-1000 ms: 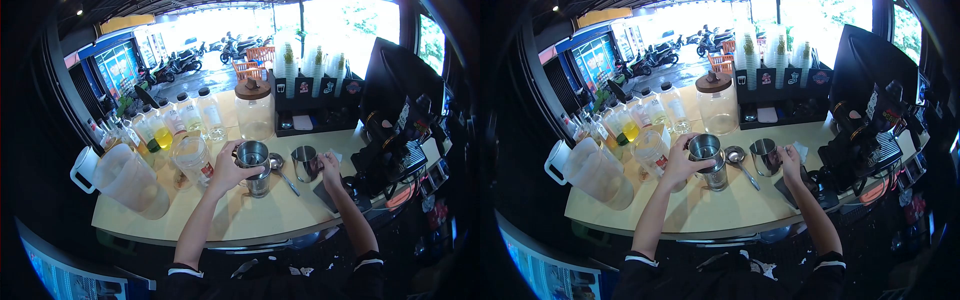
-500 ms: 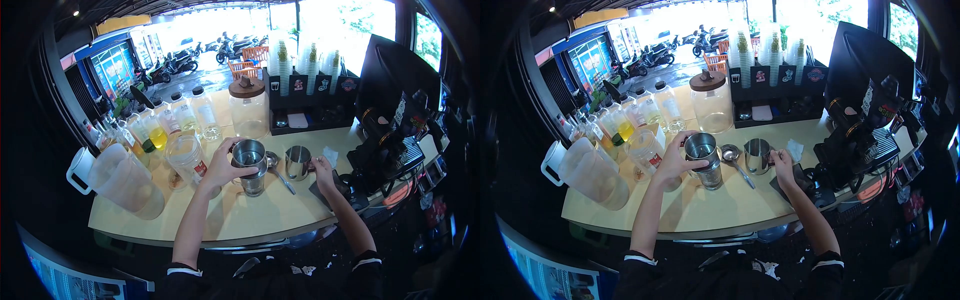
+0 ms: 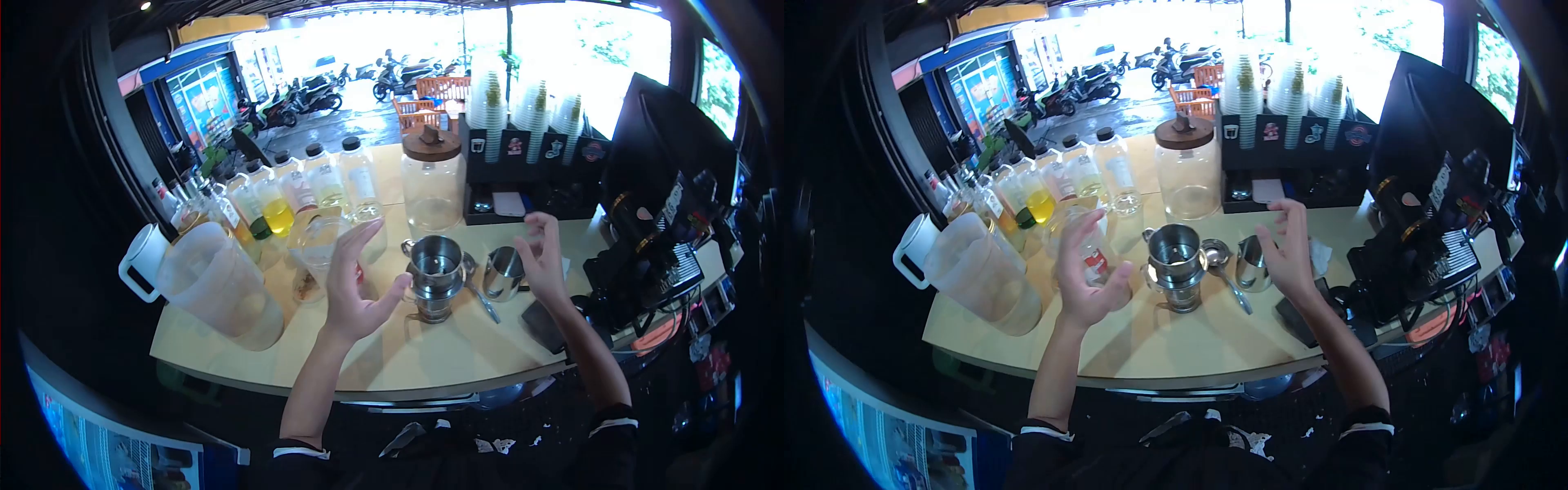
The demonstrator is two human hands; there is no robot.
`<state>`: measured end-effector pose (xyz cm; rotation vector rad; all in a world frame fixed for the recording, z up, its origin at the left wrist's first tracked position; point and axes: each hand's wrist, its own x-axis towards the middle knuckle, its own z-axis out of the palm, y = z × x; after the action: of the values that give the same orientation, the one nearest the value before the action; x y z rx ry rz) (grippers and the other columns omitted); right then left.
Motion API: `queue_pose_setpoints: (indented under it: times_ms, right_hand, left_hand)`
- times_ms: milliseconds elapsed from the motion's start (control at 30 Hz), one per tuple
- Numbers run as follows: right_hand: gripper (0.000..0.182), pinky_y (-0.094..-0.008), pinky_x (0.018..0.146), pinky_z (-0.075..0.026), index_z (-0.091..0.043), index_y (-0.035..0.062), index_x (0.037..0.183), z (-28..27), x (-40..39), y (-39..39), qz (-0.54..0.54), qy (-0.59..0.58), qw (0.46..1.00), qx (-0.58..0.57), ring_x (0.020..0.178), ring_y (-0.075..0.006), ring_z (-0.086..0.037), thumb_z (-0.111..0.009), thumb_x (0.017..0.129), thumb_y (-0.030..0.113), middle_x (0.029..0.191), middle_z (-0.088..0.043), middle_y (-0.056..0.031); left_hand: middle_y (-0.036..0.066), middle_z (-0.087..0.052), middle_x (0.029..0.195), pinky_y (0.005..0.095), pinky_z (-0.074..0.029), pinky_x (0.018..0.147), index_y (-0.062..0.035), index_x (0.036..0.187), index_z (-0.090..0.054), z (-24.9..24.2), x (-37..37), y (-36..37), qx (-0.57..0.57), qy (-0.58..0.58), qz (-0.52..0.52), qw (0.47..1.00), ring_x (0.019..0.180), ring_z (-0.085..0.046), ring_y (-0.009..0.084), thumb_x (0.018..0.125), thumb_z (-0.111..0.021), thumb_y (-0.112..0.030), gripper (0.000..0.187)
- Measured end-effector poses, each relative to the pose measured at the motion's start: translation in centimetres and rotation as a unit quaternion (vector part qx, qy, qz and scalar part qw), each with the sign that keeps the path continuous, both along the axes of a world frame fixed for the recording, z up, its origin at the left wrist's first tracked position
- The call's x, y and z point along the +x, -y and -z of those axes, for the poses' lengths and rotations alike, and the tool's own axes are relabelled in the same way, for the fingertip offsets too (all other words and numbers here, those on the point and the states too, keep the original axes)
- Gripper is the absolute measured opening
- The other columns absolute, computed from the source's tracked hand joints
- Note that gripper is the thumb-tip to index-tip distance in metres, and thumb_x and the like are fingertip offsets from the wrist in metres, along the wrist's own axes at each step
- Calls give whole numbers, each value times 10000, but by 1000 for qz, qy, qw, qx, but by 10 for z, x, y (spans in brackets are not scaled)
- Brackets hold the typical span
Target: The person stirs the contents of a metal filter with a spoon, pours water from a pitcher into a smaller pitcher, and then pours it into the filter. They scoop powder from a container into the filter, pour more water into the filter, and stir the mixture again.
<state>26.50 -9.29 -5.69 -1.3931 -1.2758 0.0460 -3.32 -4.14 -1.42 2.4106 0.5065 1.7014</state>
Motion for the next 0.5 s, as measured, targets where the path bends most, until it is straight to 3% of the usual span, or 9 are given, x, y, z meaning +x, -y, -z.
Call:
queue_pose_setpoints:
  times_ms: [133,200,300,333,400,433,500]
  right_hand:
    - [303,-309,745,-429,-487,38,1109,-61,-62,-17,-175,114,977,53,888,-204,-493,-610,833,62,1037,-501,-92]
    - [293,-315,744,-438,-491,37,1102,-80,-95,-28,-237,146,959,47,879,-213,-508,-605,833,64,1028,-507,-104]
    - [225,-343,735,-469,-533,20,1033,-98,-141,-52,-332,167,928,10,839,-243,-564,-600,824,65,945,-556,-133]
    - [178,-345,717,-477,-568,7,984,-97,-153,-67,-375,190,907,17,794,-239,-578,-603,821,71,887,-588,-131]
    - [143,-347,700,-485,-603,-5,934,-97,-175,-94,-415,215,883,27,749,-235,-591,-605,817,77,829,-620,-129]
    - [139,-363,679,-491,-634,-7,903,-97,-185,-107,-424,250,870,-35,724,-243,-608,-610,800,84,807,-641,-136]
    - [143,-380,659,-498,-665,-8,873,-96,-199,-129,-430,284,851,-96,698,-251,-624,-614,782,90,786,-663,-143]
  left_hand:
    - [154,-501,1226,387,-357,1024,0,1290,-422,23,-43,-14,48,95,-56,993,1159,-479,262,771,-709,-189,622]
    - [139,-484,1215,387,-359,1009,8,1318,-385,42,-59,-27,-66,203,-79,974,1133,-477,247,791,-681,-160,627]
    - [131,-491,1223,361,-379,942,-4,1323,-365,73,-77,-48,-159,241,-52,956,1156,-466,227,744,-737,-180,711]
    - [131,-491,1223,361,-379,942,-4,1323,-365,84,-81,-53,-157,242,-53,956,1156,-466,227,744,-737,-180,711]
    - [130,-480,1261,379,-364,991,-14,1331,-352,105,-85,-61,-226,152,-16,962,1191,-456,234,646,-837,-251,872]
    - [130,-480,1261,379,-364,991,-14,1331,-352,114,-84,-63,-223,153,-16,963,1191,-456,234,646,-837,-251,872]
    - [120,-485,1275,389,-380,1015,-20,1322,-360,128,-79,-65,-311,83,18,947,1201,-470,234,517,-914,-260,1007]
